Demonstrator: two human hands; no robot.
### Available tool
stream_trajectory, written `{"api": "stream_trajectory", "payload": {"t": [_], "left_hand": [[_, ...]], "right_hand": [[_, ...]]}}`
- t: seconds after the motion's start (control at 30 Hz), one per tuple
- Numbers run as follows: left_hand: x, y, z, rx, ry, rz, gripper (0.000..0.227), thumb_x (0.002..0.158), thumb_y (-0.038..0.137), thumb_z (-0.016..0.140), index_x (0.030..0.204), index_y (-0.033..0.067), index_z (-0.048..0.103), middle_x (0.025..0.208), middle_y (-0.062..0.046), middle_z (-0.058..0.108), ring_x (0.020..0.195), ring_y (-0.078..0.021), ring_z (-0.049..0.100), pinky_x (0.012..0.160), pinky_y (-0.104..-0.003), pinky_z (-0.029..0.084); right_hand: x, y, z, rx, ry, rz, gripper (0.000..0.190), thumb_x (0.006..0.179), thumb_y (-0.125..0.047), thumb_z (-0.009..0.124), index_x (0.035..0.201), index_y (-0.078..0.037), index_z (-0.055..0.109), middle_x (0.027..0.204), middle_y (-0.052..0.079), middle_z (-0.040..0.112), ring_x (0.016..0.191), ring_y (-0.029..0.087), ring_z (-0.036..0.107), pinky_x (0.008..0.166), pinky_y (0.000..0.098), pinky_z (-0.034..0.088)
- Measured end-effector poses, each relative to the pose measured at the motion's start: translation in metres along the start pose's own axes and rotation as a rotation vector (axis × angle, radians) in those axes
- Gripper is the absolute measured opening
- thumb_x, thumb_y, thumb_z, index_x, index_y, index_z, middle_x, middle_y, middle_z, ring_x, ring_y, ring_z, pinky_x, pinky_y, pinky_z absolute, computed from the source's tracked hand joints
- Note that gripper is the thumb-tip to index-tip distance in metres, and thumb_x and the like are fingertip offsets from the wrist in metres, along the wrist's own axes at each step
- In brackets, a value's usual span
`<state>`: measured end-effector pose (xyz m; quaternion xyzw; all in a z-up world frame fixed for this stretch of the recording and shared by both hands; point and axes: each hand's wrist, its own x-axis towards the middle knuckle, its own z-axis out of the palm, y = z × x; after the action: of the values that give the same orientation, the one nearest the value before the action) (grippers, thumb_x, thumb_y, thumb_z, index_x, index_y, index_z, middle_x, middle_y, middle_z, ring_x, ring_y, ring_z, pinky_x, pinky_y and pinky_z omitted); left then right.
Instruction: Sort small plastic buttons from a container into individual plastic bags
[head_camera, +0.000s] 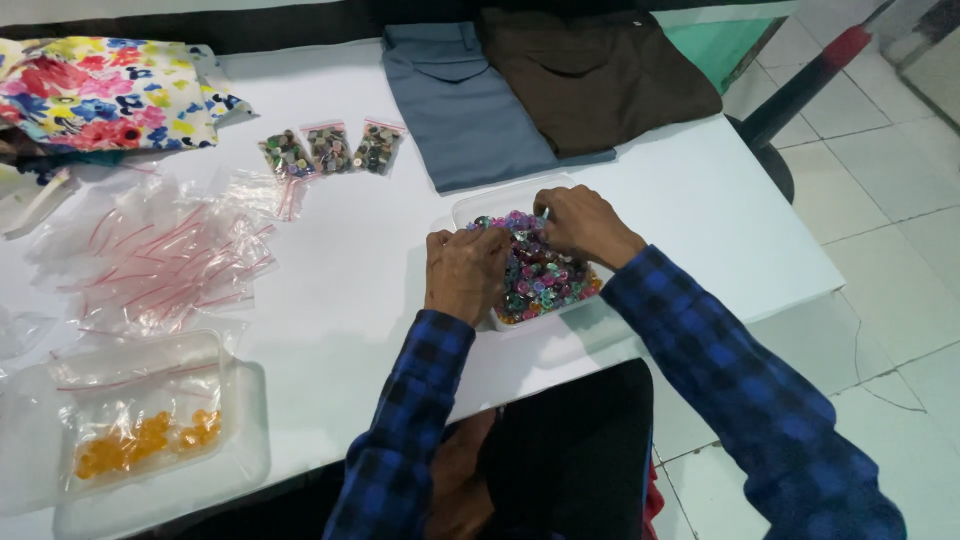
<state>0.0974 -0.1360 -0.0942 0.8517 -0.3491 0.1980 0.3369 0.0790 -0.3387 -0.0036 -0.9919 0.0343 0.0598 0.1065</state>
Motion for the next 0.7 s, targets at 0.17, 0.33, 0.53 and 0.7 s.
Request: {"api": "stream_trajectory", "payload": {"t": [0.17,0.33,0.53,0.7], "left_hand": [[0.006,0.013,-0.011,-0.058,-0.063,-0.114,0.018,0.089,0.032,0.066,0.107,0.0362,0.065,0.081,0.008,0.069,0.088,-0.0205,0.071,0.094,-0.041,0.041],[0.013,0.021,-0.018,-0.095,-0.107,-0.223,0.019,0.087,0.030,0.064,0.106,0.0330,0.066,0.079,0.001,0.071,0.086,-0.0300,0.073,0.090,-0.043,0.043],[0.008,0.030,-0.004,0.042,-0.024,-0.220,0.008,0.091,0.027,0.063,0.098,0.0288,0.067,0.080,0.005,0.073,0.090,-0.0215,0.073,0.092,-0.041,0.040],[0.007,0.033,-0.006,-0.023,0.024,-0.199,0.004,0.088,0.024,0.068,0.092,0.0225,0.066,0.084,-0.003,0.073,0.084,-0.0281,0.069,0.092,-0.041,0.035]], "right_hand": [[-0.045,-0.035,-0.059,0.381,-0.079,0.022,0.030,0.089,-0.007,0.063,0.117,-0.002,0.071,0.099,0.027,0.074,0.085,0.042,0.075,0.082,0.0540,0.059],[-0.021,0.003,-0.040,0.232,-0.077,-0.064,0.020,0.090,-0.006,0.067,0.106,-0.004,0.080,0.105,0.030,0.072,0.104,0.052,0.069,0.092,0.0578,0.057],[-0.025,-0.010,-0.002,-0.324,0.036,-0.162,0.013,0.087,-0.002,0.065,0.095,0.006,0.072,0.081,0.023,0.071,0.081,0.043,0.075,0.069,0.0526,0.063],[-0.024,-0.009,0.022,-0.749,0.289,-0.377,0.009,0.082,-0.009,0.068,0.073,-0.008,0.069,0.071,0.010,0.062,0.071,0.028,0.062,0.053,0.0383,0.051]]}}
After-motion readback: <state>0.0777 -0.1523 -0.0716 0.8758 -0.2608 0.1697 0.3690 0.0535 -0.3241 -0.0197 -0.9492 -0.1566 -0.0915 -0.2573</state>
